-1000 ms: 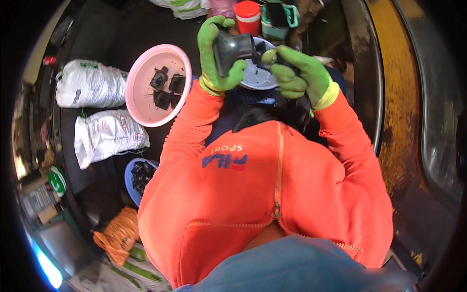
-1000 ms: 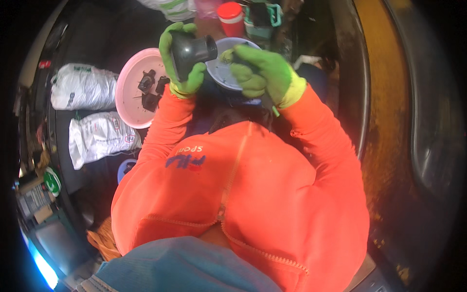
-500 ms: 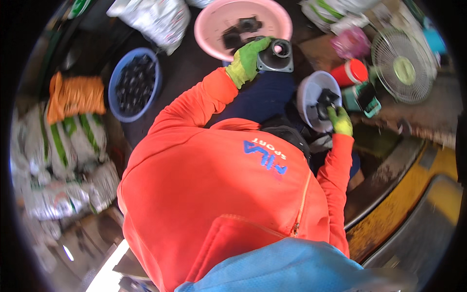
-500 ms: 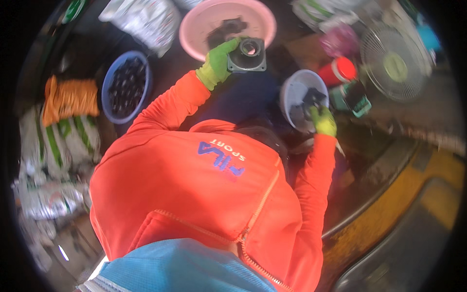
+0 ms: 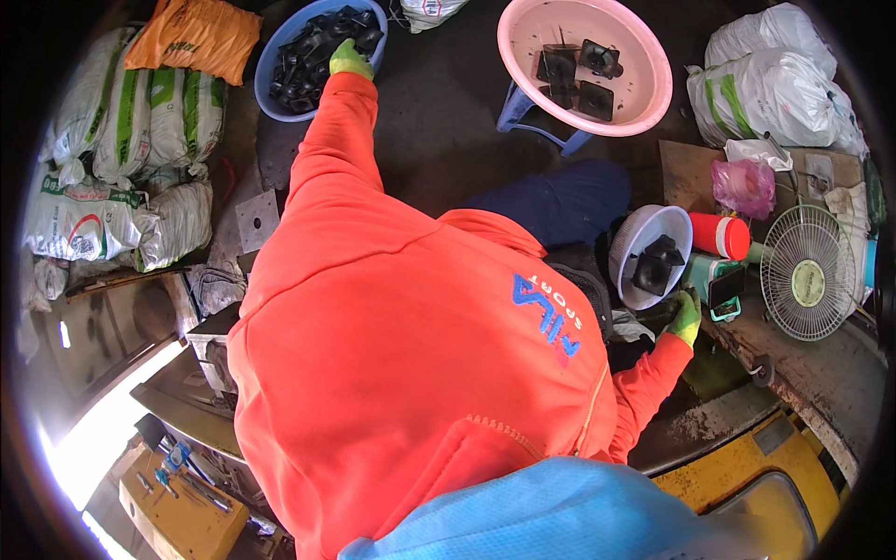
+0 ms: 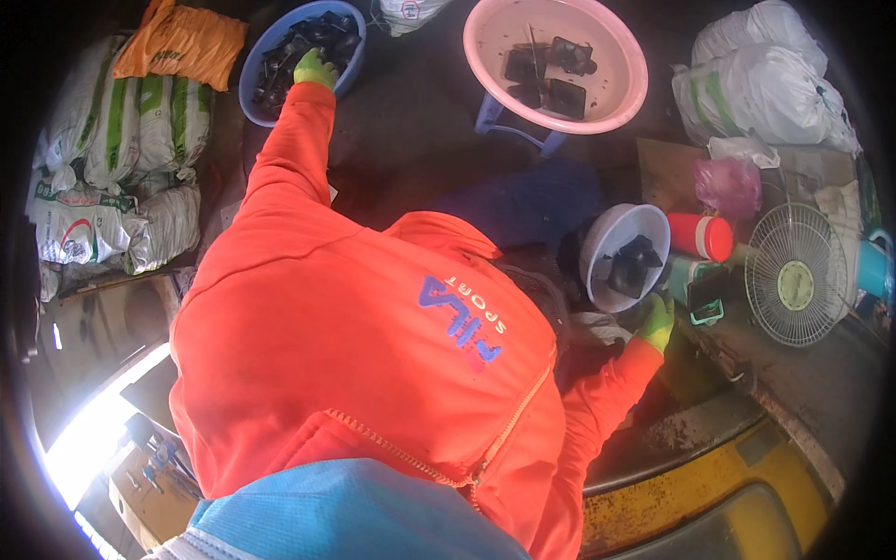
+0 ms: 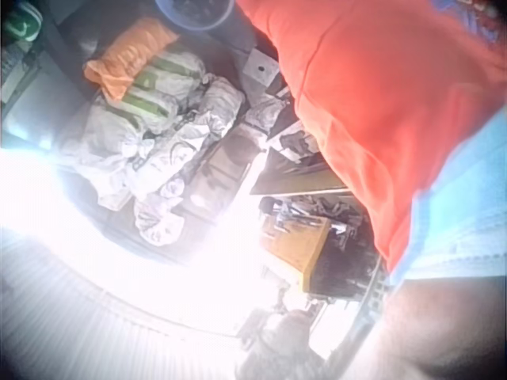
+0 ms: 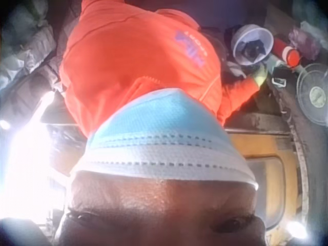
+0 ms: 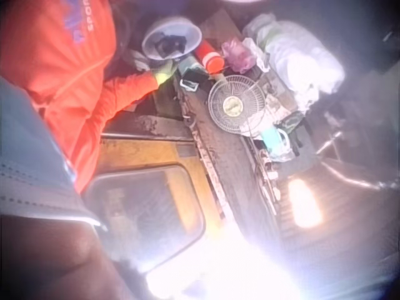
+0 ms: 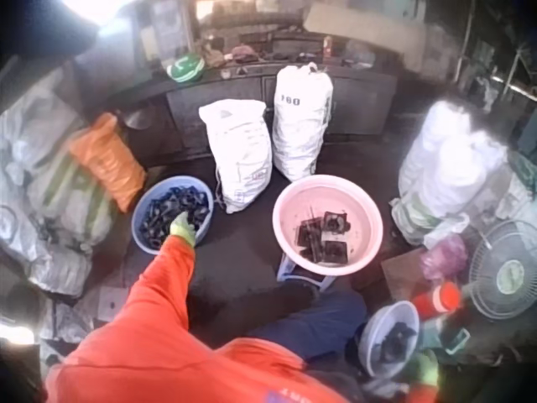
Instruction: The person sits on the floor and repeatedly picks up small black molded parts from a pink basin, wipes each one with a green cloth, and places them into a white strainer. The person also briefly handles a black tray containing small metal pieces.
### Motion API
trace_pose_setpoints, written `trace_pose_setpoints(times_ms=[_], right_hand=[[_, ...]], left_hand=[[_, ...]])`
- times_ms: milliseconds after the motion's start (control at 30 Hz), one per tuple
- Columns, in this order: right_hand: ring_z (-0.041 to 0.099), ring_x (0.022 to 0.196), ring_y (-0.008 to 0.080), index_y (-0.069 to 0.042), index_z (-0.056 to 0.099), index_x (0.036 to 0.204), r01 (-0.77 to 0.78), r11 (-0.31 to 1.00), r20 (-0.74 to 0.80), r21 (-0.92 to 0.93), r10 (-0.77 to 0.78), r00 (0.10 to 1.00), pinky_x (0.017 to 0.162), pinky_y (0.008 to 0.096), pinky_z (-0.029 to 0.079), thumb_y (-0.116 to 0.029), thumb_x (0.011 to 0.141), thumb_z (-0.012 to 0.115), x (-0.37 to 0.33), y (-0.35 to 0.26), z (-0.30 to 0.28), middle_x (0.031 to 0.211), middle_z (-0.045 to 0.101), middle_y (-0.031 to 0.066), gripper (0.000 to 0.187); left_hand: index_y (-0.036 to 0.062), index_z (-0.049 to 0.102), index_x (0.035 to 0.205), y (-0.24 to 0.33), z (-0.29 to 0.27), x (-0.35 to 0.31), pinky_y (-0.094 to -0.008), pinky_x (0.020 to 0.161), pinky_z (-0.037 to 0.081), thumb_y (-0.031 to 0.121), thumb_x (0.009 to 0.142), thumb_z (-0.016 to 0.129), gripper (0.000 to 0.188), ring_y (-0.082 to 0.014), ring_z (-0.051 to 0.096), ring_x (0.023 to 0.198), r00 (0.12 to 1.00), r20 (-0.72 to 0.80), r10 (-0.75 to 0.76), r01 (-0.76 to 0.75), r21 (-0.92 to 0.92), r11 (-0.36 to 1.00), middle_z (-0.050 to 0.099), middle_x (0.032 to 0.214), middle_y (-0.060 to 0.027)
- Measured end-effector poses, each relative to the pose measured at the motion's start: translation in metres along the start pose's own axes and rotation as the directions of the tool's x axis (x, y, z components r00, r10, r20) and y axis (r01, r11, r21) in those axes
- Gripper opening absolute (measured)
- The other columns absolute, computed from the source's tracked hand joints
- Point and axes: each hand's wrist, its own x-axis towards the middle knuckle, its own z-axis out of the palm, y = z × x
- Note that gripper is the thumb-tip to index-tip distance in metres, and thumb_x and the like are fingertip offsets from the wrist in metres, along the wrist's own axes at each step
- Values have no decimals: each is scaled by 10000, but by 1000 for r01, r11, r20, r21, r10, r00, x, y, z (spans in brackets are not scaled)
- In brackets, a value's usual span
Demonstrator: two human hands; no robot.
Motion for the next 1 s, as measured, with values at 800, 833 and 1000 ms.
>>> trace_pose_setpoints(times_ms=[800, 833, 1000], right_hand=[[535, 687, 223, -105, 590, 1032, 297, 541, -302, 787, -83, 950, 591, 355, 449, -141, 948, 542, -61, -17, -37, 833, 599, 87, 103], [534, 651, 206, -101, 595, 1009, 287, 525, -307, 801, -50, 950, 566, 337, 447, -156, 942, 562, -63, -19, -32, 811, 610, 77, 93], [495, 542, 138, -81, 606, 1008, 208, 680, -313, 704, 33, 949, 479, 284, 397, -224, 905, 643, -84, -29, -14, 784, 624, 56, 179]], left_hand=[[78, 531, 1319, 553, 24, -397, -433, 1025, 407, 265, 838, 590, 520, -351, 550, 1185, -369, 196, 908, -731, -665, -153, 587, 1276, -165], [75, 548, 1296, 560, 36, -408, -434, 1017, 410, 260, 837, 590, 496, -356, 555, 1173, -362, 221, 906, -765, -626, -153, 596, 1258, -170], [68, 672, 1061, 565, 50, -427, -471, 870, 461, 240, 837, 599, 292, -370, 610, 1006, -408, 257, 876, -804, -556, -211, 661, 1053, -159]])
